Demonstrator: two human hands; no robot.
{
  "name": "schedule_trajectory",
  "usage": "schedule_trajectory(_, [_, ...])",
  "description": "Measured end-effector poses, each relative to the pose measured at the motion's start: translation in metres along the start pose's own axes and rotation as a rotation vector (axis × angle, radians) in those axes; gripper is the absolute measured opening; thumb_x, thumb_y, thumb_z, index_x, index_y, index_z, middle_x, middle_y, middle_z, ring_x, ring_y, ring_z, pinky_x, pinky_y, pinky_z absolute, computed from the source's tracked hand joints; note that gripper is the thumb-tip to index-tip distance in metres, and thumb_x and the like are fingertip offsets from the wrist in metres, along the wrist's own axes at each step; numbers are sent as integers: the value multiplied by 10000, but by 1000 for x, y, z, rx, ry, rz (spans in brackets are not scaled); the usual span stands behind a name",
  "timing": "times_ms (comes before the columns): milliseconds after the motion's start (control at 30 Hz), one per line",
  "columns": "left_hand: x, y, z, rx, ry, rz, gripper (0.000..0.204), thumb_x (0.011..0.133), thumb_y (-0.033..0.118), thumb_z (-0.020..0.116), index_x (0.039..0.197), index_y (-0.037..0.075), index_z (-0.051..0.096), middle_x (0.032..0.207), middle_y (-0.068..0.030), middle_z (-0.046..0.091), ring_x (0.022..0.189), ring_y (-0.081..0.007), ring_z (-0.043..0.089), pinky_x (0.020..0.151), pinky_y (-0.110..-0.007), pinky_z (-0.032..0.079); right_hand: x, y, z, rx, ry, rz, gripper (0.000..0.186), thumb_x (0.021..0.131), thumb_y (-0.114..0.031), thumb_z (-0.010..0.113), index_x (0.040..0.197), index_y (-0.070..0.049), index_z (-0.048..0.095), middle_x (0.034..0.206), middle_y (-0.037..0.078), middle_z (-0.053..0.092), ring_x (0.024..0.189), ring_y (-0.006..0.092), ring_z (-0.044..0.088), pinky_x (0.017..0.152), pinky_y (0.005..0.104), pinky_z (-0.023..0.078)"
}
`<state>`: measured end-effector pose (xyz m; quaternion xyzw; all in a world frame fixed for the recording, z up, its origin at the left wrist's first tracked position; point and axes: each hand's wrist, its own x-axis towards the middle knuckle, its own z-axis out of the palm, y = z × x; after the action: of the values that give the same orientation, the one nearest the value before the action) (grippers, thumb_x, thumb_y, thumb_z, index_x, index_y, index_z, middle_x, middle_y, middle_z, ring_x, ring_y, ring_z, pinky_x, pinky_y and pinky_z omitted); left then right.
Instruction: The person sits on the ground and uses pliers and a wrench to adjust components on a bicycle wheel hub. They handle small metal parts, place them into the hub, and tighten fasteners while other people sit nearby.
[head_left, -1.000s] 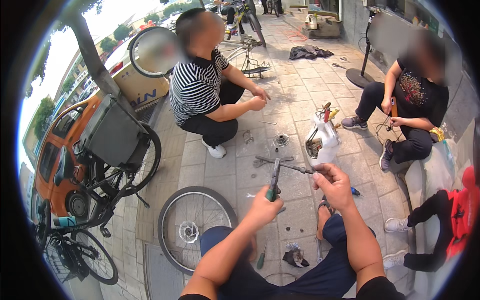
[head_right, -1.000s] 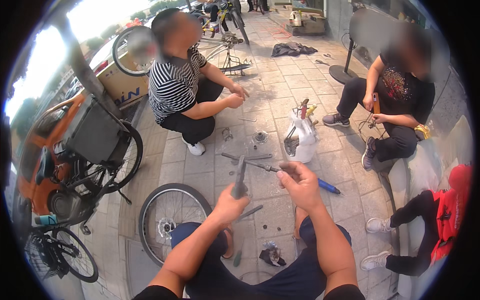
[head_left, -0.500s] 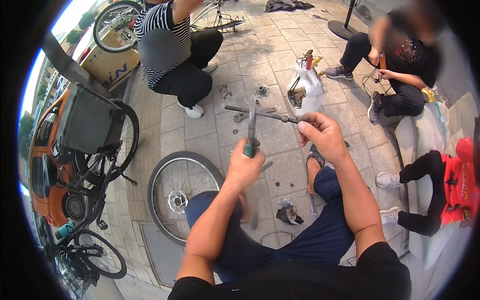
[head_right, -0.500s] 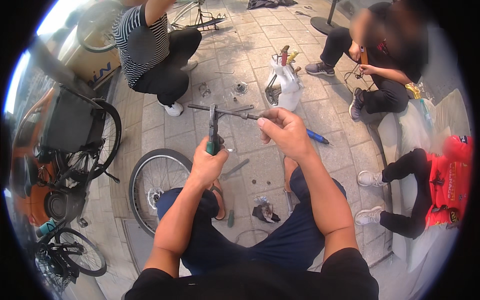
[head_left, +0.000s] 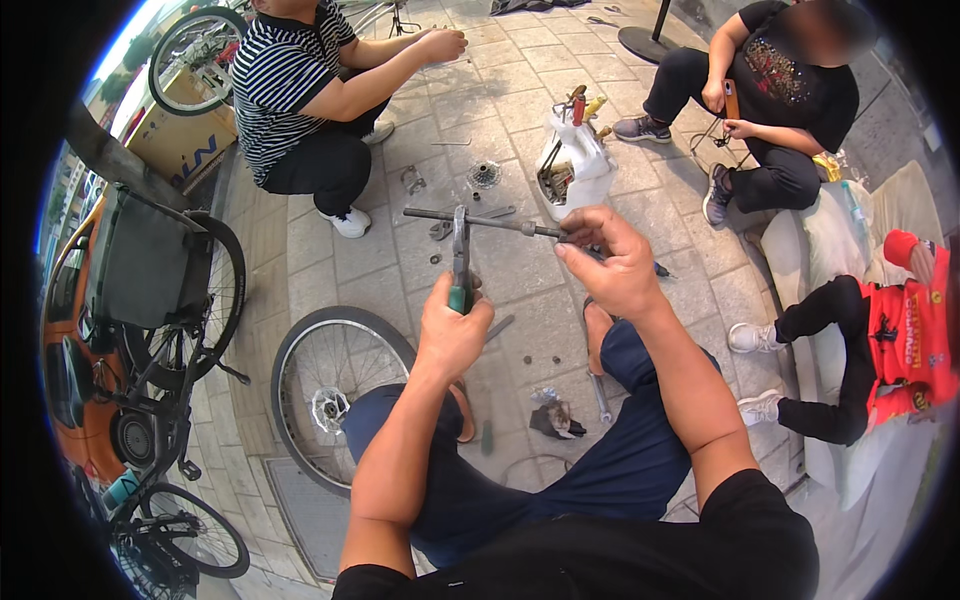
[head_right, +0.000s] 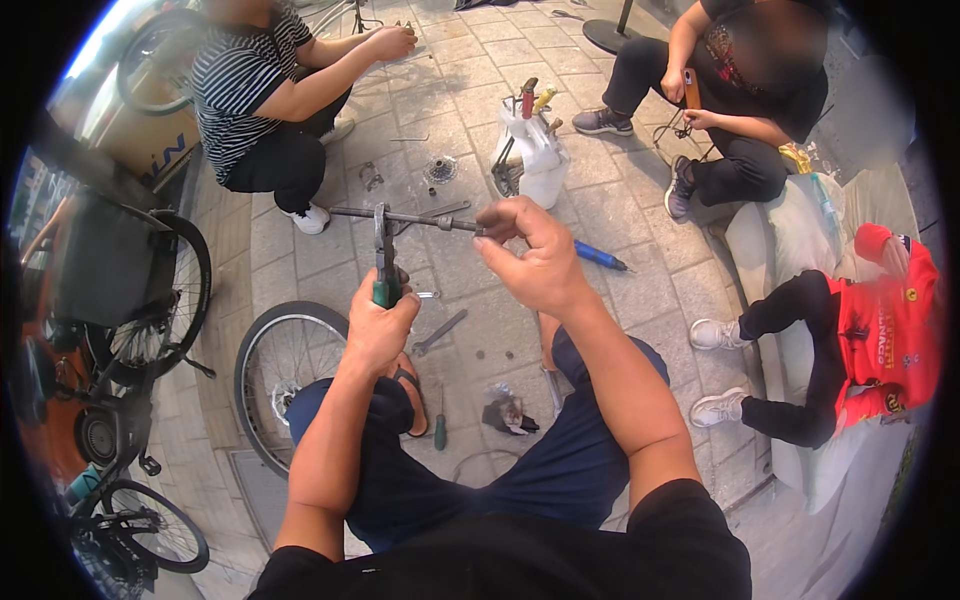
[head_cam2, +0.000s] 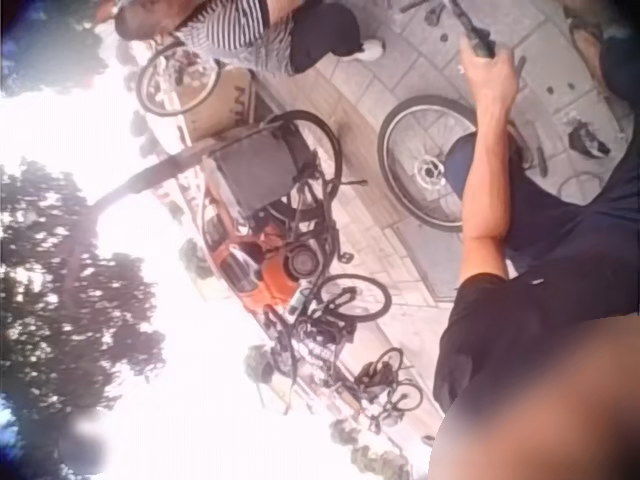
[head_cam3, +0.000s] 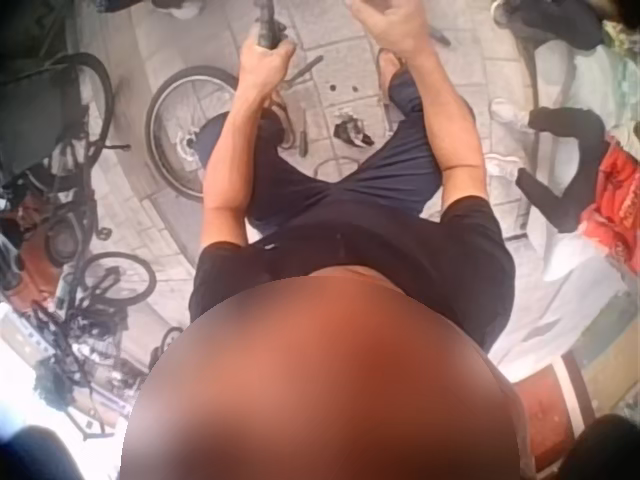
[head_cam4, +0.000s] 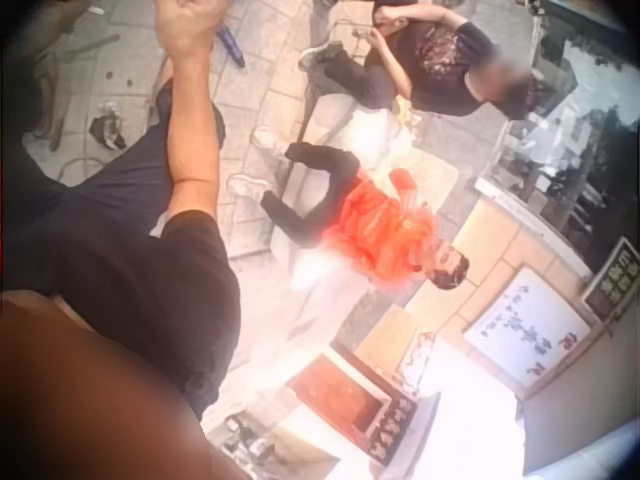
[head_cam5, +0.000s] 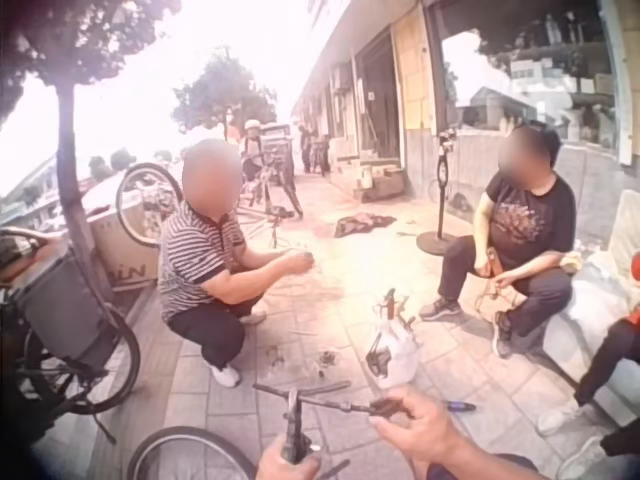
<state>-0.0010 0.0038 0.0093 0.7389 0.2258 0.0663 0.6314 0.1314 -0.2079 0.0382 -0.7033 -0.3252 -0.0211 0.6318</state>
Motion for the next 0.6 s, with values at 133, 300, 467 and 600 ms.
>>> schedule_trajectory(133, [-3,4,1,1,13,25,225,919,98,690,1120,21,623,845,-30,649,730,-108,593,657,-312,498,0,0,-1,-108,15,-151,290,869,27,801,1136,-12,696,1042,82,714,888,165,727,808,296,585])
schedule_trajectory(300, [-6,10,1,55,31,32,228,919,104,682,1120,18,618,845,-41,646,753,-128,599,687,-330,509,-1,-3,-2,-150,4,-136,299,880,24,804,1157,-4,697,1063,84,710,899,152,712,804,291,571])
schedule_trajectory(467, [-5,10,-1,82,48,66,225,913,110,681,1109,20,616,857,-53,645,769,-146,600,722,-347,517,1,-7,-4,-156,-22,-73,232,931,-75,800,1126,24,721,1019,92,725,858,141,706,780,292,566])
schedule_trajectory(600, [-6,9,-2,80,46,86,211,911,114,683,1090,24,616,851,-58,643,768,-153,600,728,-354,518,0,-5,-5,27,-82,110,254,1021,-197,751,1095,45,725,978,75,726,818,130,686,750,283,555])
